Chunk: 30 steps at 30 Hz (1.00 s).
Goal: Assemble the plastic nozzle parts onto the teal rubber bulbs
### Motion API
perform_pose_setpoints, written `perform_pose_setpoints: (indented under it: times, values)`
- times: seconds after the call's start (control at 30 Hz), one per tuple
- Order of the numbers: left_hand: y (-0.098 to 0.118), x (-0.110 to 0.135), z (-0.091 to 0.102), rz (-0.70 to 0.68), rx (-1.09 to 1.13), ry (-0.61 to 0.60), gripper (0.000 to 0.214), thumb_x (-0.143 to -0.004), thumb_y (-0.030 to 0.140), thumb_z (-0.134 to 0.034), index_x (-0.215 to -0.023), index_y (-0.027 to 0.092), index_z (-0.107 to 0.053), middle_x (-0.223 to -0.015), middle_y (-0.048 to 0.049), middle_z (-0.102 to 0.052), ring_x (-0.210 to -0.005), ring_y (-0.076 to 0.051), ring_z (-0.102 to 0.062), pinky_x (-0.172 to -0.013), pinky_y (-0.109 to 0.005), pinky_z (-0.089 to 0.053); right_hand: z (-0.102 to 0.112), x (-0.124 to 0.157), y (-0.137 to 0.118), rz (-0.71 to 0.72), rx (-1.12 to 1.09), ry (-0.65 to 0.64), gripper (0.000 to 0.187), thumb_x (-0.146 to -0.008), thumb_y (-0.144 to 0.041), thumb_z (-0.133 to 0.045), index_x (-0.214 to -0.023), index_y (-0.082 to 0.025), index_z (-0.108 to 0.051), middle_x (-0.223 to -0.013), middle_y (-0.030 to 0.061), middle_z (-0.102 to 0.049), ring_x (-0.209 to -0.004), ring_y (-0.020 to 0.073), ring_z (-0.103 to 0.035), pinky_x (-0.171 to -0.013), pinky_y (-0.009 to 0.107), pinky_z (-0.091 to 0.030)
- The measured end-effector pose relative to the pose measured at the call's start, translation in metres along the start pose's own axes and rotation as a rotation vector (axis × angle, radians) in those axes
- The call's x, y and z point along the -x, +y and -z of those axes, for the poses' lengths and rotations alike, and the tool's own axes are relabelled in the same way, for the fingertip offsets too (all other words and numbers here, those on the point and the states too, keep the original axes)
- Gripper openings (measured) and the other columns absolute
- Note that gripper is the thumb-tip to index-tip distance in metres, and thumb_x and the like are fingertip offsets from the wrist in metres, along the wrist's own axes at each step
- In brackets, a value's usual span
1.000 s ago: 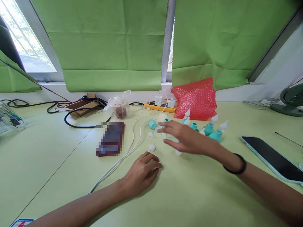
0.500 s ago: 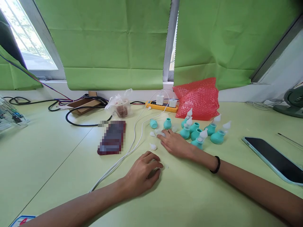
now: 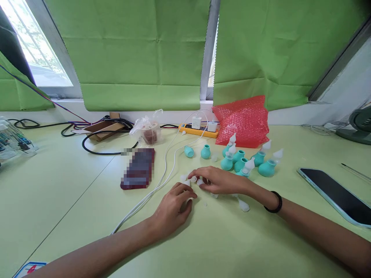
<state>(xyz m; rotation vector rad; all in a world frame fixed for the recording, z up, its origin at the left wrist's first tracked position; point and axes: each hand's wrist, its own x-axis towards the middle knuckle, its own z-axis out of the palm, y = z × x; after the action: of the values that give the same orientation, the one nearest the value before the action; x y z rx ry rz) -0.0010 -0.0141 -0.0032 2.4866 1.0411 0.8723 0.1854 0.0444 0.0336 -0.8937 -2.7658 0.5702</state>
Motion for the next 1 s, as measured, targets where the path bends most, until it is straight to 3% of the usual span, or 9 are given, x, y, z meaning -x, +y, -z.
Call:
perform_pose_setpoints:
  times: [0.17, 0.33, 0.4, 0.5, 0.63, 0.77, 0.87, 1.0]
  values:
    - [0.0, 0.001, 0.001, -0.007, -0.041, -0.026, 0.023, -0.076, 0.008, -0.042, -0.089, 0.015, -0.06, -0.093, -0.0097, -0.059, -0.09, -0.02, -0.054, -0.076, -0.031, -0.048, 0.007, 0.0, -0.001, -0.058, -0.085, -0.018, 0.044, -0.072, -0.012, -0.047, -0.114, -0.02, -0.042, -0.088, 0.0034, -0.058, -0.065, 0.0102, -0.054, -0.057, 0.02, -0.041]
    - [0.008, 0.002, 0.008, -0.201, -0.187, -0.256, 0.042, -0.081, 0.022, -0.044, -0.122, 0.018, -0.04, -0.127, -0.0101, -0.045, -0.115, -0.029, -0.037, -0.092, -0.046, -0.036, 0.022, 0.009, -0.01, -0.092, 0.153, 0.068, 0.034, -0.074, -0.015, -0.046, -0.108, -0.017, -0.047, -0.095, 0.0073, -0.059, -0.086, 0.0183, -0.055, -0.072, 0.03, -0.042]
    - [0.012, 0.002, 0.01, -0.249, -0.216, -0.338, 0.043, -0.083, 0.023, -0.042, -0.126, 0.019, -0.035, -0.131, -0.0079, -0.042, -0.12, -0.031, -0.032, -0.095, -0.05, -0.031, 0.03, 0.016, -0.015, -0.106, 0.273, -0.007, 0.029, -0.073, -0.017, -0.047, -0.101, -0.017, -0.052, -0.097, 0.0077, -0.059, -0.089, 0.0211, -0.054, -0.073, 0.032, -0.04]
    - [0.013, 0.001, 0.01, -0.28, -0.209, -0.363, 0.034, -0.086, 0.021, -0.038, -0.12, 0.019, -0.043, -0.124, -0.006, -0.05, -0.117, -0.029, -0.036, -0.094, -0.049, -0.032, 0.036, 0.023, -0.02, -0.135, 0.313, -0.179, 0.033, -0.068, -0.017, -0.054, -0.1, -0.019, -0.055, -0.095, 0.0059, -0.059, -0.087, 0.0215, -0.055, -0.068, 0.029, -0.04]
    - [0.006, 0.001, 0.004, -0.357, -0.164, -0.227, 0.023, -0.086, 0.014, -0.039, -0.099, 0.014, -0.057, -0.105, -0.0069, -0.063, -0.098, -0.024, -0.051, -0.082, -0.038, -0.044, 0.03, 0.02, -0.019, -0.156, 0.358, -0.261, 0.027, -0.065, -0.011, -0.055, -0.09, -0.018, -0.06, -0.086, 0.0056, -0.06, -0.081, 0.0198, -0.055, -0.062, 0.025, -0.037]
    - [-0.002, 0.003, -0.002, -0.381, -0.02, -0.063, 0.02, -0.082, 0.007, -0.042, -0.083, 0.011, -0.061, -0.082, -0.0092, -0.067, -0.075, -0.018, -0.055, -0.065, -0.028, -0.048, 0.023, 0.013, -0.018, -0.11, 0.299, -0.155, 0.011, -0.068, -0.019, -0.054, -0.077, -0.016, -0.061, -0.073, 0.0044, -0.059, -0.071, 0.0175, -0.054, -0.057, 0.025, -0.034]
    - [-0.003, 0.002, -0.001, -0.164, 0.108, 0.101, 0.015, -0.079, 0.01, -0.048, -0.086, 0.013, -0.06, -0.074, -0.0065, -0.065, -0.065, -0.014, -0.057, -0.061, -0.025, -0.049, 0.017, 0.007, -0.02, -0.119, 0.091, 0.021, 0.015, -0.07, -0.026, -0.054, -0.078, -0.014, -0.06, -0.064, 0.0026, -0.057, -0.062, 0.0137, -0.052, -0.055, 0.024, -0.036]
    - [-0.003, -0.001, 0.002, 0.187, 0.312, 0.285, 0.012, -0.073, 0.017, -0.059, -0.084, 0.016, -0.06, -0.074, -0.0032, -0.065, -0.058, -0.011, -0.057, -0.058, -0.024, -0.051, -0.003, -0.005, -0.022, -0.228, -0.544, 0.098, 0.032, -0.076, -0.033, -0.05, -0.103, -0.016, -0.051, -0.061, -0.0013, -0.055, -0.048, 0.0077, -0.049, -0.046, 0.02, -0.041]
